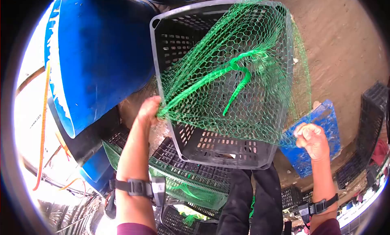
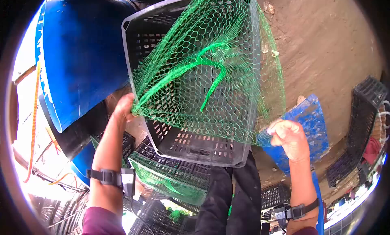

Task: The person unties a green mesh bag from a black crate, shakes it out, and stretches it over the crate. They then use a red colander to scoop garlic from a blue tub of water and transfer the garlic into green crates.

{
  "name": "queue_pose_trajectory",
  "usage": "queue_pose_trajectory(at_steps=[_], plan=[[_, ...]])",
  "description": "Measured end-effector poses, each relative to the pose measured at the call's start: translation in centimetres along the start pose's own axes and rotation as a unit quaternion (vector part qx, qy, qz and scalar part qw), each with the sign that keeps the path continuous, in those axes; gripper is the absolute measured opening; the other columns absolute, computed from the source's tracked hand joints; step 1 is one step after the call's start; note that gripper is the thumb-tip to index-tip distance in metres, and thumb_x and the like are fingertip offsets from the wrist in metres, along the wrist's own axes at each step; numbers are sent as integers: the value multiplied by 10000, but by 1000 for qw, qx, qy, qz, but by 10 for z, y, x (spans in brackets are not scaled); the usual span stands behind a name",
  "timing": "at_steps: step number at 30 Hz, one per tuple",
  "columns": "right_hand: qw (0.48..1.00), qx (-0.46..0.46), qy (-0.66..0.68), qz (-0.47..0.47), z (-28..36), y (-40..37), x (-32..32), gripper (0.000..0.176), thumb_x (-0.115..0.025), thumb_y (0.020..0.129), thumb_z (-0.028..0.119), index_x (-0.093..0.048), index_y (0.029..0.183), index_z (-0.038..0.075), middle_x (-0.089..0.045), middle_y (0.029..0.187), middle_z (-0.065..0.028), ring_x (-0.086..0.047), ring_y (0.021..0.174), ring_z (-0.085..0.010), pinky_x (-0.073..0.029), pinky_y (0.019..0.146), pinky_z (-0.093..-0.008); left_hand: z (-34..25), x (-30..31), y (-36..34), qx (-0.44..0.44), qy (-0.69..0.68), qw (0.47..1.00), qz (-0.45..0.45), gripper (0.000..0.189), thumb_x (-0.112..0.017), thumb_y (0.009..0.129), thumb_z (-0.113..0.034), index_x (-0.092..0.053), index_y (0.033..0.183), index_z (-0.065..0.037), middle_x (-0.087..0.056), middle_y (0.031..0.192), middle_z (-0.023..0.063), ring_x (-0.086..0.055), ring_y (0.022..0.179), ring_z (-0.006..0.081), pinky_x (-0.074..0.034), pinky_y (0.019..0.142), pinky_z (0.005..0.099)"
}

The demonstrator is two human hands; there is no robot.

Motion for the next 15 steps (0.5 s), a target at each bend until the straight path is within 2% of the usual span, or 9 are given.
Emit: queue_pose_trajectory(at_steps=[3, 5, 8, 9, 10, 11, 12, 14, 15], plan=[[987, 84, 54, -124, 10, -3, -23, 195, -590, 759, 148, -567, 834, -30, -559, 861, -156, -575, 626, -219, -488, 579, -371, 11, -9, -6, -113, -106, 988, -7, 256, -551, 810, -278, -584, 846, -27, -589, 730, 56, -537, 598, 155, -462, 520, 294], [985, 75, 64, -140, 20, 1, -9, 151, -566, 770, 114, -569, 845, -18, -570, 849, -132, -592, 699, -224, -498, 645, -358, -4, -10, -15, -178, -95, 966, -163, 313, -580, 789, -350, -570, 777, -37, -535, 648, 12, -441, 514, 102, -366, 447, 233], [931, -64, -265, -242, 47, 17, -11, 115, -494, 774, 39, -560, 861, 3, -578, 833, -74, -581, 708, -140, -475, 654, -234, -30, -16, -47, -282, -105, 931, -205, 357, -576, 787, -385, -520, 637, -67, -412, 508, -32, -325, 436, 45, -259, 409, 186], [922, 51, -351, -158, 60, 28, -3, 186, -489, 774, 45, -557, 938, -9, -582, 868, -86, -574, 769, -139, -460, 703, -232, -39, -25, -63, -312, -100, 924, -199, 373, -561, 801, -373, -514, 598, -63, -385, 467, -37, -306, 404, 49, -246, 399, 186], [843, 263, -425, -202, 76, 38, -28, 239, -498, 791, 54, -541, 1014, -20, -584, 918, -94, -554, 855, -148, -432, 770, -240, -43, -29, -75, -318, -89, 920, -210, 380, -555, 806, -369, -515, 589, -60, -387, 469, -36, -309, 405, 46, -243, 398, 187], [776, 368, -476, -191, 108, 40, -79, 236, -506, 801, 42, -540, 1021, -37, -581, 958, -99, -534, 919, -170, -407, 824, -267, -45, -32, -83, -324, -78, 917, -220, 387, -548, 812, -365, -515, 580, -57, -390, 470, -36, -312, 406, 44, -240, 397, 188], [752, 421, -479, -168, 130, 45, -116, 209, -542, 783, 23, -563, 982, -35, -585, 941, -84, -539, 882, -153, -424, 786, -257, -43, -34, -87, -324, -89, 916, -221, 387, -548, 812, -365, -515, 580, -57, -390, 470, -36, -312, 406, 44, -240, 397, 188], [814, 434, -384, -31, 142, 55, -193, 205, -575, 758, 20, -578, 960, -18, -588, 919, -75, -540, 858, -139, -437, 754, -247, -39, -39, -93, -369, -64, 899, -226, 385, -544, 820, -343, -520, 567, -54, -394, 477, -36, -323, 421, 36, -237, 400, 187], [754, 465, -458, 75, 142, 70, -219, 241, -626, 712, 57, -588, 945, 10, -590, 867, -97, -556, 796, -165, -457, 707, -253, -37, -41, -95, -368, -77, 899, -225, 385, -544, 820, -343, -520, 567, -54, -394, 477, -36, -323, 421, 36, -237, 400, 187]])
Point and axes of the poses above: each hand's wrist, its own y-axis towards the middle knuckle, its own x-axis out of the back of the hand, z = x × y, the point moved 1 cm from there along y, towards the middle knuckle
